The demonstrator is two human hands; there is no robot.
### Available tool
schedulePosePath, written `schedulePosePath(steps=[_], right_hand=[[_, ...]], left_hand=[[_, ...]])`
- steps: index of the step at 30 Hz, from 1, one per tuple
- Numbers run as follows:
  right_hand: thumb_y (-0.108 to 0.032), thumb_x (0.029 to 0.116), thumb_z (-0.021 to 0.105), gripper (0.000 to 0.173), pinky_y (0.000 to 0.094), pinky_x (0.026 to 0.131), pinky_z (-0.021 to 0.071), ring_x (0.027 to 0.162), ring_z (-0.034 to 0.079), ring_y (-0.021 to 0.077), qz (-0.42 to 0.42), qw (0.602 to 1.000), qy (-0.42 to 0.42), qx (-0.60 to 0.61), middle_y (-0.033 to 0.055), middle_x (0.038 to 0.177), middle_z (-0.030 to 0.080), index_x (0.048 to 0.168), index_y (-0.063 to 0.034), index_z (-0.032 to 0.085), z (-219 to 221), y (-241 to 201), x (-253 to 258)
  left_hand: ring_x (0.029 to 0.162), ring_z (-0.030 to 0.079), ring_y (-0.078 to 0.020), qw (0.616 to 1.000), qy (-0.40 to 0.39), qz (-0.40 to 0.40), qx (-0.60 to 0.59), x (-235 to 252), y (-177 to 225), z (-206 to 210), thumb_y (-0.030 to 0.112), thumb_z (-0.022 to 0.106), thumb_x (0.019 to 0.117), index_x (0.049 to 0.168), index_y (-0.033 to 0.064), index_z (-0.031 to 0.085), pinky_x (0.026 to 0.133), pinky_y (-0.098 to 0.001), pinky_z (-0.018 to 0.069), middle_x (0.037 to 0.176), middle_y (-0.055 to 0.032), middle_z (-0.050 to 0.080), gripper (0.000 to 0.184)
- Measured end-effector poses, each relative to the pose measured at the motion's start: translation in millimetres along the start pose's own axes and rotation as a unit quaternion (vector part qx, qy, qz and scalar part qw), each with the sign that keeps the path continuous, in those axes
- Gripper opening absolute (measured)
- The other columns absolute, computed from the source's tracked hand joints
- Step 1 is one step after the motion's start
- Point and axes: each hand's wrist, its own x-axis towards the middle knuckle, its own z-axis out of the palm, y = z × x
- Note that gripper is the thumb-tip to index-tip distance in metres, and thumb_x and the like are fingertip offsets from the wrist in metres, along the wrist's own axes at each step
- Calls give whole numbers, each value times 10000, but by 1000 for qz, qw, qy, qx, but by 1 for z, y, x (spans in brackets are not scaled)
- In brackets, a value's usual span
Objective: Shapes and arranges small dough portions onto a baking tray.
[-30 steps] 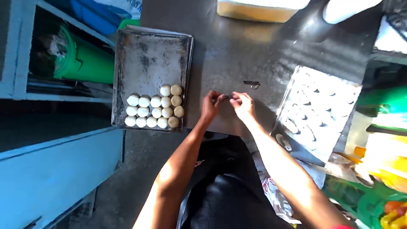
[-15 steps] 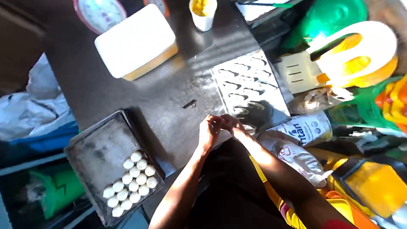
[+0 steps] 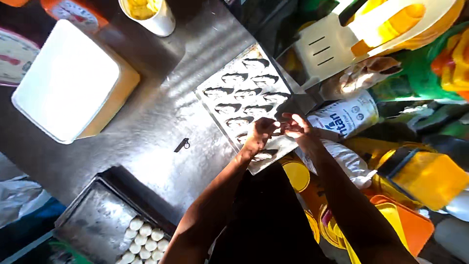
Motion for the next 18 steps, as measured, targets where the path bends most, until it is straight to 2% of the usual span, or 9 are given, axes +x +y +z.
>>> schedulePosePath(steps=[2,5,7,10,12,13,15,16,18], right_hand=[[-21,937,676,514,407,901,615,1039,728,180,-31,991,37,-123,58,1233,729,1425,-113,544,-18,-6,12],[-108,950,698,337,427,918,605,1020,727,190,-73,957,74,-270,100,1181,728,1278,-56,640,-36,-10,25],[-98,943,691,260,439,889,612,961,738,192,-100,941,84,-311,103,1097,748,1198,-51,680,-40,-13,32],[-105,943,677,228,443,869,616,933,745,173,-104,932,79,-337,79,1060,764,1168,-84,710,-41,-16,40],[-152,952,672,220,512,843,598,916,735,220,-98,922,84,-364,94,1042,756,1162,-109,721,-41,-13,46],[-192,955,665,208,546,795,587,880,727,244,-97,913,94,-384,94,1010,752,1144,-135,731,-41,-8,49],[-248,968,660,181,589,754,568,878,712,286,-107,887,104,-436,97,1014,738,1102,-168,750,-40,-3,51],[-263,972,654,181,590,781,567,928,705,296,-117,874,103,-460,99,1052,728,1089,-171,757,-41,-1,51],[-237,987,635,198,558,914,564,1055,690,303,-157,863,88,-472,126,1126,719,1094,-123,757,-45,3,48]], left_hand=[[768,676,-161,999,-18,1,43,13,11,4,163,711,966,1223,56,653,690,-337,595,1009,-102,711,284],[872,712,-203,985,30,37,163,29,14,11,149,724,952,1212,63,660,789,-408,617,1063,-116,716,282],[943,702,-223,962,68,73,255,36,11,14,148,690,965,1154,62,674,847,-438,601,1116,-114,700,208],[1063,680,-260,902,92,136,400,47,0,16,160,618,1006,1062,55,706,926,-453,578,1142,-119,690,148],[1143,655,-251,848,102,147,499,55,-10,18,178,582,1018,1029,105,717,899,-445,590,1166,-71,691,154],[1163,637,-264,825,106,153,534,57,-13,18,152,581,1004,1032,119,730,865,-450,589,1200,-68,684,154],[1187,625,-290,803,105,150,568,56,-15,16,104,605,961,1081,142,754,831,-455,593,1308,-95,639,194],[1182,628,-289,800,107,150,571,53,-16,13,103,622,947,1103,166,752,812,-453,604,1324,-97,624,212],[1166,644,-284,801,116,170,562,38,-15,2,135,661,928,1191,223,741,770,-451,612,1349,-90,615,289]])
